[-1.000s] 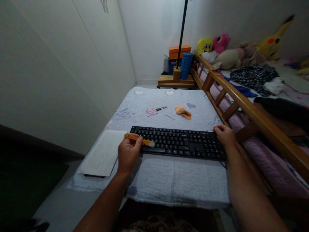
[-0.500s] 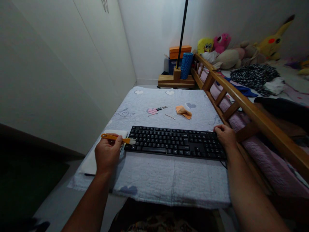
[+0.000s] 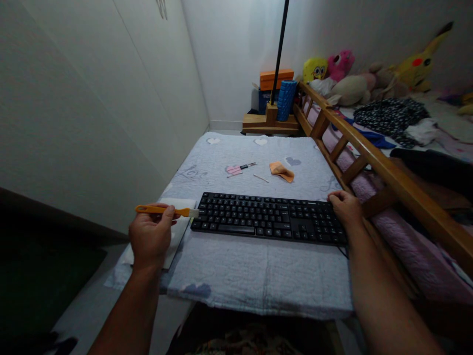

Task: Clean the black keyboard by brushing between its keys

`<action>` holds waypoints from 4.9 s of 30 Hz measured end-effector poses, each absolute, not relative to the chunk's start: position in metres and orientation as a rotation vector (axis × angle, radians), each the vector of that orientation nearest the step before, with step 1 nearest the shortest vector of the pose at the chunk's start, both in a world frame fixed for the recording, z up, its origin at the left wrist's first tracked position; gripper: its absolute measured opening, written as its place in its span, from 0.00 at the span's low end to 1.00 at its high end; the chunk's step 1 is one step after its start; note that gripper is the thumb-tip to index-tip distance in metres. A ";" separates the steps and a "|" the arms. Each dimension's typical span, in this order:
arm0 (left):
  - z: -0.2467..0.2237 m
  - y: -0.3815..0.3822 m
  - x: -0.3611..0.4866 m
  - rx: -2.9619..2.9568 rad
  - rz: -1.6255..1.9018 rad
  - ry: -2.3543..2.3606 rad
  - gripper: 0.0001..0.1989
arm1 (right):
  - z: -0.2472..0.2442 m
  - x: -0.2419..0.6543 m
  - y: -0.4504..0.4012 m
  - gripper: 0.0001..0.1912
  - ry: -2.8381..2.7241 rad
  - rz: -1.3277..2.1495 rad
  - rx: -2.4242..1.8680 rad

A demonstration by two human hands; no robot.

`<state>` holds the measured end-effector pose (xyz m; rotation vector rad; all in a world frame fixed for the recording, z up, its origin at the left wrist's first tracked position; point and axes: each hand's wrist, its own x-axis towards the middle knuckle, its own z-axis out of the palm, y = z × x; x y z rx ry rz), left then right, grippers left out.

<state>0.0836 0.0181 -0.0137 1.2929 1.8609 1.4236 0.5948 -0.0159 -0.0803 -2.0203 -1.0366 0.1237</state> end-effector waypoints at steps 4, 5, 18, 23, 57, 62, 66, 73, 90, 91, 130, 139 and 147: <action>-0.018 0.015 0.107 1.264 1.417 1.659 0.18 | -0.078 0.593 -0.016 0.12 -1.037 0.133 -2.034; -0.020 0.015 0.111 1.294 1.388 1.656 0.17 | -0.077 0.593 -0.017 0.12 -1.036 0.134 -2.043; -0.014 0.023 0.072 1.431 1.313 1.994 0.16 | -0.077 0.592 -0.016 0.11 -1.041 0.132 -2.051; -0.016 0.020 0.091 1.253 1.359 1.693 0.20 | -0.077 0.592 -0.017 0.12 -1.040 0.134 -2.026; -0.025 -0.012 0.176 1.354 1.153 1.439 0.17 | -0.076 0.591 -0.016 0.12 -1.048 0.136 -2.018; -0.024 -0.004 0.150 1.415 1.176 1.587 0.18 | -0.076 0.592 -0.016 0.11 -1.039 0.141 -2.028; -0.021 0.000 0.130 1.431 1.177 1.706 0.18 | -0.076 0.592 -0.015 0.11 -1.031 0.137 -2.024; -0.015 0.005 0.101 1.522 1.164 1.877 0.16 | -0.075 0.591 -0.017 0.12 -1.021 0.156 -2.048; 0.000 0.012 0.062 1.673 1.008 2.161 0.19 | -0.066 0.596 -0.024 0.13 -0.988 0.351 -1.989; 0.002 0.012 0.060 1.681 1.019 2.164 0.18 | -0.065 0.597 -0.024 0.13 -1.003 0.366 -1.996; 0.014 0.022 0.147 1.979 1.076 1.379 0.15 | 0.010 0.358 -0.033 0.09 -1.460 0.629 -1.397; -0.029 0.088 0.130 2.112 0.868 1.625 0.17 | -0.002 0.347 0.020 0.07 -1.482 0.830 -1.412; -0.045 0.084 0.139 2.183 0.828 1.674 0.20 | -0.009 0.334 0.025 0.07 -1.566 0.747 -1.440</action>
